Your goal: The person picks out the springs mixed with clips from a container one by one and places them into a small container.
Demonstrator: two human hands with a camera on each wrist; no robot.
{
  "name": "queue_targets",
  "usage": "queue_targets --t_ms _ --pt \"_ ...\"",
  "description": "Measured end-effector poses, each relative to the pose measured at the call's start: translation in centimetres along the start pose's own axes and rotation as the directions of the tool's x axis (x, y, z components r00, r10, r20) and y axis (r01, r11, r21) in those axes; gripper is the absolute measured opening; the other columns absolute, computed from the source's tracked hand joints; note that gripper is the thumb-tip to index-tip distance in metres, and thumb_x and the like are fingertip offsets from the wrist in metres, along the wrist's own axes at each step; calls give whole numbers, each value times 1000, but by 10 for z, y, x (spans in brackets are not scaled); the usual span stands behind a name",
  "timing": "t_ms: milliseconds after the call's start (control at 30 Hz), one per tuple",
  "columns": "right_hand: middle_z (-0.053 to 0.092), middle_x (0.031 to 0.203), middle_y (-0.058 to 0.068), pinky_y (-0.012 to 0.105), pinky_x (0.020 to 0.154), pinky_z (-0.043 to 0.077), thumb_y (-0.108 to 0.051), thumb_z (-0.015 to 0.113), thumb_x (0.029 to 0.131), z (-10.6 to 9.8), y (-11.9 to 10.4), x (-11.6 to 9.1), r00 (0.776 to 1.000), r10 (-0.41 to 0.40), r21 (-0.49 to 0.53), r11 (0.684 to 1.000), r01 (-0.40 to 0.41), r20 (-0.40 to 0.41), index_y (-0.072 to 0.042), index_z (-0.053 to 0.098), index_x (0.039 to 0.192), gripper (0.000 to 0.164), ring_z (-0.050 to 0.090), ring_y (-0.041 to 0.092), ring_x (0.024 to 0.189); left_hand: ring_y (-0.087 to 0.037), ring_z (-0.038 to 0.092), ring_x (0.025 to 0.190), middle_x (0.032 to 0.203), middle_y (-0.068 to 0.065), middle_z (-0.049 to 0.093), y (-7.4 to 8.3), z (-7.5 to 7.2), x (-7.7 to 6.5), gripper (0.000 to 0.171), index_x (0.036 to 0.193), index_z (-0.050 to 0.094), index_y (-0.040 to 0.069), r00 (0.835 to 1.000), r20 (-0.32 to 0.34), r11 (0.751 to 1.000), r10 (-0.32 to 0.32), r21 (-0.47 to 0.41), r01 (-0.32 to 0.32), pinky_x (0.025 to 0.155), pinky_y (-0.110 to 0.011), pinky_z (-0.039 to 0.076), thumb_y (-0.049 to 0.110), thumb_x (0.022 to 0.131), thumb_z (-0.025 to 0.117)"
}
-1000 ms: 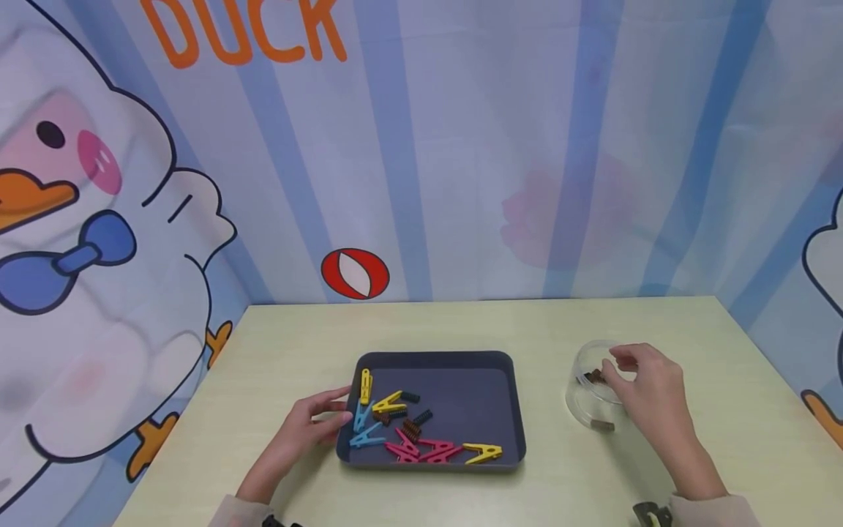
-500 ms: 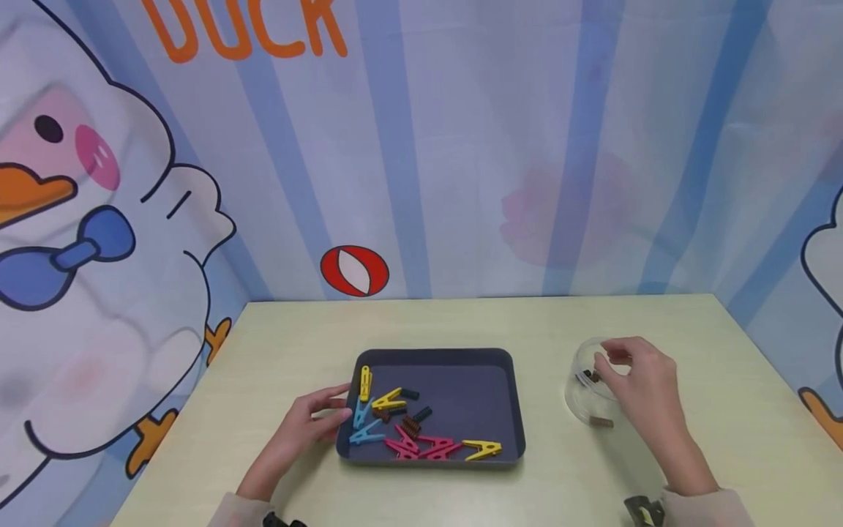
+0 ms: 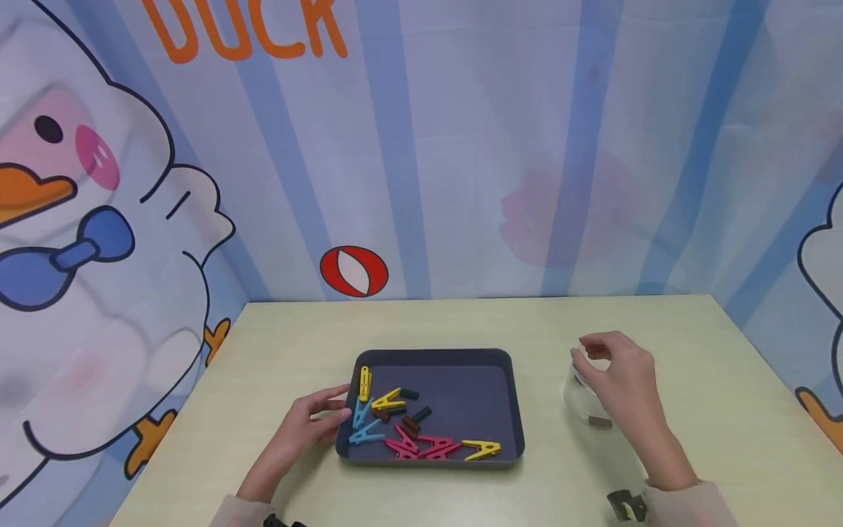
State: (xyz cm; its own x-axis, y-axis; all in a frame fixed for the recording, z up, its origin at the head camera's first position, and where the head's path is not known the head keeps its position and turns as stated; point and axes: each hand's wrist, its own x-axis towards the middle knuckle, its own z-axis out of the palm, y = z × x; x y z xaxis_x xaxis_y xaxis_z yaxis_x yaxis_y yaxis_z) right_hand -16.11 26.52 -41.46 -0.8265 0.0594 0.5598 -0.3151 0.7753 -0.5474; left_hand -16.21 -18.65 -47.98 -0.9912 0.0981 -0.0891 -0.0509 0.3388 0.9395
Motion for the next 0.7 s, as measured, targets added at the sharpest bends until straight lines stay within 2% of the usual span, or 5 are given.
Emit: queue_targets --t_ms 300,400,533,600,700 --pt "71 93 14 1 68 39 -5 79 83 11 -12 5 999 -50 26 998 50 0 1 73 101 20 69 32 79 -30 68 93 117 -25 65 4 1 -2 46 138 56 -2 1000 1 1000 -12 -5 12 70 -39 61 6 94 69" --pt "72 91 13 9 68 45 -7 79 84 13 -16 7 999 -43 30 999 43 12 0 73 101 19 70 31 78 -29 68 93 117 -25 65 4 1 -3 46 138 56 -2 1000 -1 1000 -13 -6 13 70 -39 61 5 94 69" --pt "72 91 13 26 69 55 -7 79 84 17 -20 8 999 -34 45 998 32 32 0 73 101 19 70 30 79 -30 68 93 116 -25 65 4 1 -2 46 138 56 -2 1000 0 1000 -9 -12 9 70 -38 61 5 94 69" --pt "72 92 12 26 70 55 -7 79 84 19 -22 8 999 -30 52 998 28 40 -1 73 101 20 70 29 79 -30 68 94 116 -24 65 3 1 -2 46 138 57 -2 1000 -1 1000 -11 -13 11 70 -38 61 5 94 69" --pt "71 91 12 18 70 52 -7 80 84 23 -24 8 998 -28 68 997 25 48 -1 73 101 20 70 28 79 -30 68 94 116 -23 65 4 1 -3 46 138 57 -2 1000 -5 1000 -11 -10 11 70 -37 61 6 94 69"
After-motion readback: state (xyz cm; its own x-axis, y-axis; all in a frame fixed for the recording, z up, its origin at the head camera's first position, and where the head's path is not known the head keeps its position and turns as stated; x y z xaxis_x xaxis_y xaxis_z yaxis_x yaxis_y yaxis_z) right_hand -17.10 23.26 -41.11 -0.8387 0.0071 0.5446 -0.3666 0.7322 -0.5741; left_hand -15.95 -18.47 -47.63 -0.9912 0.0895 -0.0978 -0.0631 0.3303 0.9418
